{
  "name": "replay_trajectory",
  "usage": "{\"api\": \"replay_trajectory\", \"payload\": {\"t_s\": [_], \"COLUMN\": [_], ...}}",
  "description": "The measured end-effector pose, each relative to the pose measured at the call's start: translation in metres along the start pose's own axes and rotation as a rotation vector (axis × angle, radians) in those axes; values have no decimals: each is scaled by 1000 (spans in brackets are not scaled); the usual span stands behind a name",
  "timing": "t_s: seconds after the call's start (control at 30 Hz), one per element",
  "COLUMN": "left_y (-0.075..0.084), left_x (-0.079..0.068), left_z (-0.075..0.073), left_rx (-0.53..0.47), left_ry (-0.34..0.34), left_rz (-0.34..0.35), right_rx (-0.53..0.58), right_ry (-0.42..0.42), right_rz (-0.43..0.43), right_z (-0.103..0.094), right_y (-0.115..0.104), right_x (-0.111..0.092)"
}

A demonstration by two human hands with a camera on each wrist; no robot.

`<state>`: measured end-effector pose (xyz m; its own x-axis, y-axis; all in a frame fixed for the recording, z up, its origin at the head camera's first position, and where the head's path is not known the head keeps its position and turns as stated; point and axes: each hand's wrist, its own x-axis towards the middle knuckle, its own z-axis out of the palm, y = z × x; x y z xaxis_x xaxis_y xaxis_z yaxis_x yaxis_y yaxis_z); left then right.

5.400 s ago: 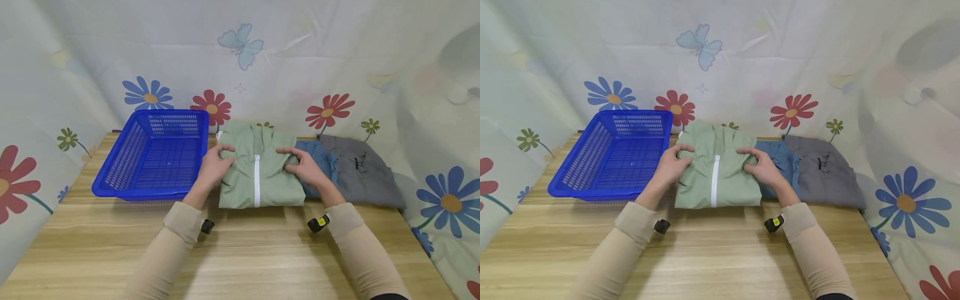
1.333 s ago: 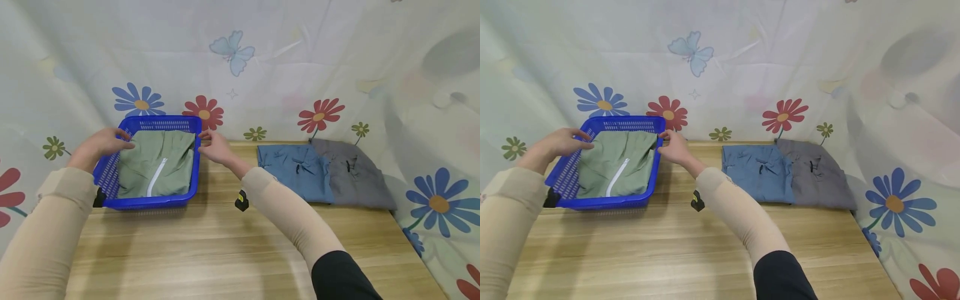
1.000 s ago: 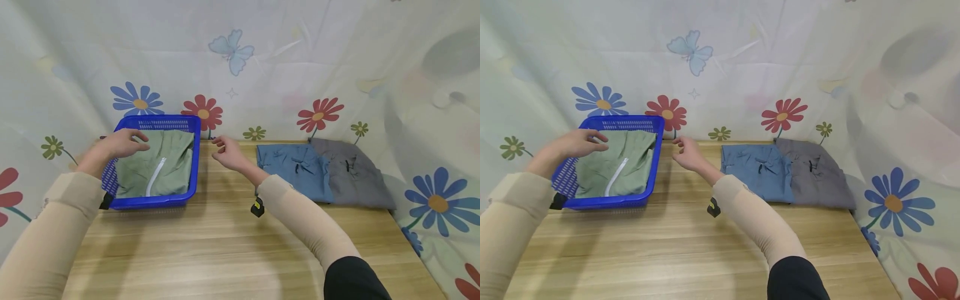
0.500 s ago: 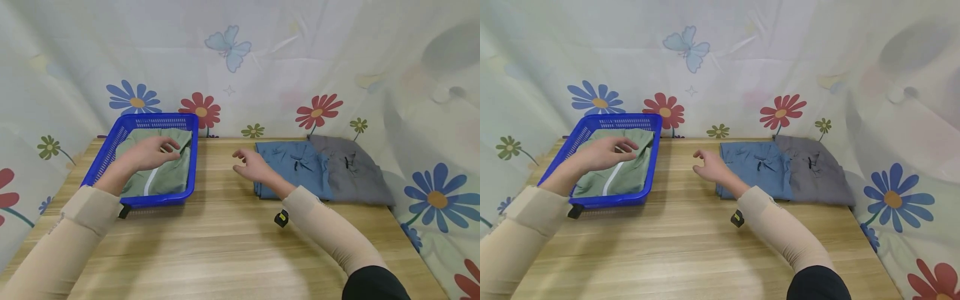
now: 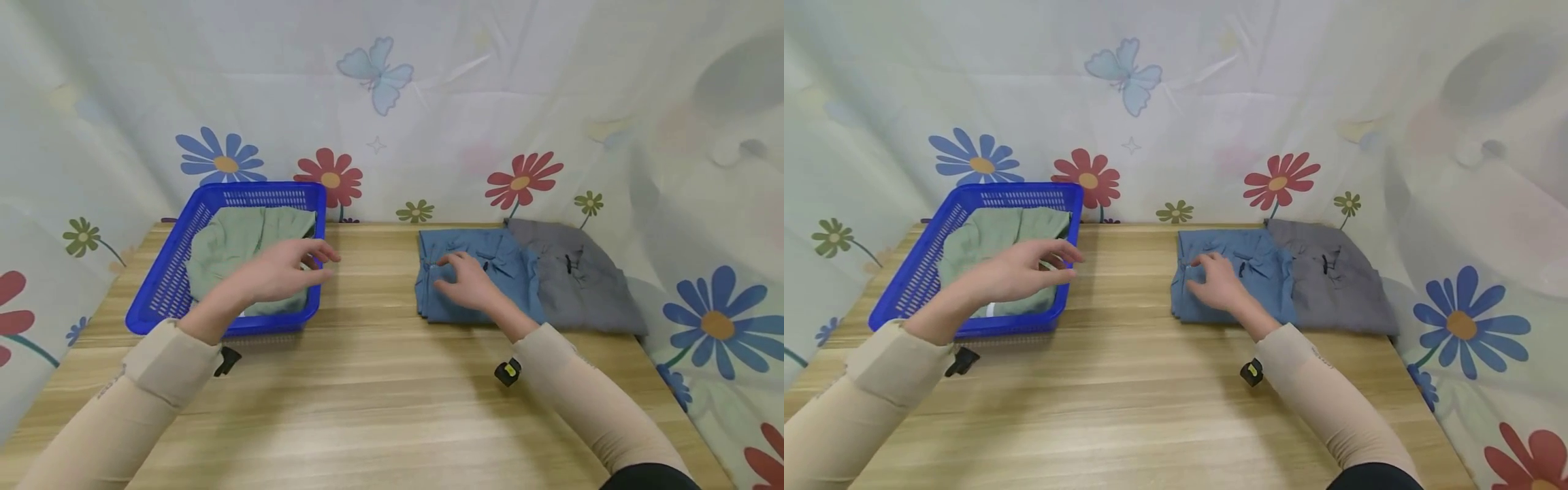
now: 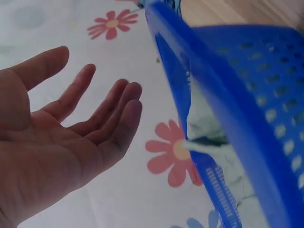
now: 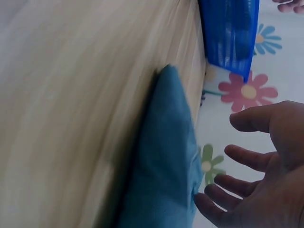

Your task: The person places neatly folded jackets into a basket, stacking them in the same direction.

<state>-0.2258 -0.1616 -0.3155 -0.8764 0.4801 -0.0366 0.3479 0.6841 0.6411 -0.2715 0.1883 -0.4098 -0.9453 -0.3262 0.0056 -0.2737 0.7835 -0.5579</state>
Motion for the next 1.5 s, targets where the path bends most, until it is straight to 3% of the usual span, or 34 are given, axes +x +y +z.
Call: {"api": "replay_trajectory", "payload": {"t_s": [0.2, 0.37, 0.5, 0.7, 0.9, 1.27, 1.5], "left_y": [9, 18, 22, 20, 10, -2, -6], "left_x": [1, 5, 7, 15, 26, 42, 59], "left_z": [31, 58, 76, 102, 122, 137, 146], "left_rx": [-123, -200, -268, -375, -495, -574, -666], "left_ry": [51, 68, 55, 41, 16, 34, 105], "left_rz": [79, 101, 64, 30, -83, -245, -315], "right_rx": [-31, -53, -69, -112, -112, -101, -104], "right_ry": [68, 100, 98, 26, -5, -21, -51], "right_rz": [102, 162, 203, 268, 259, 194, 150], "right_z": [-3, -8, -10, -5, 0, 9, 20], "right_y": [20, 35, 46, 60, 61, 47, 32], "right_x": [-12, -16, -15, -14, -13, -8, -1]}}
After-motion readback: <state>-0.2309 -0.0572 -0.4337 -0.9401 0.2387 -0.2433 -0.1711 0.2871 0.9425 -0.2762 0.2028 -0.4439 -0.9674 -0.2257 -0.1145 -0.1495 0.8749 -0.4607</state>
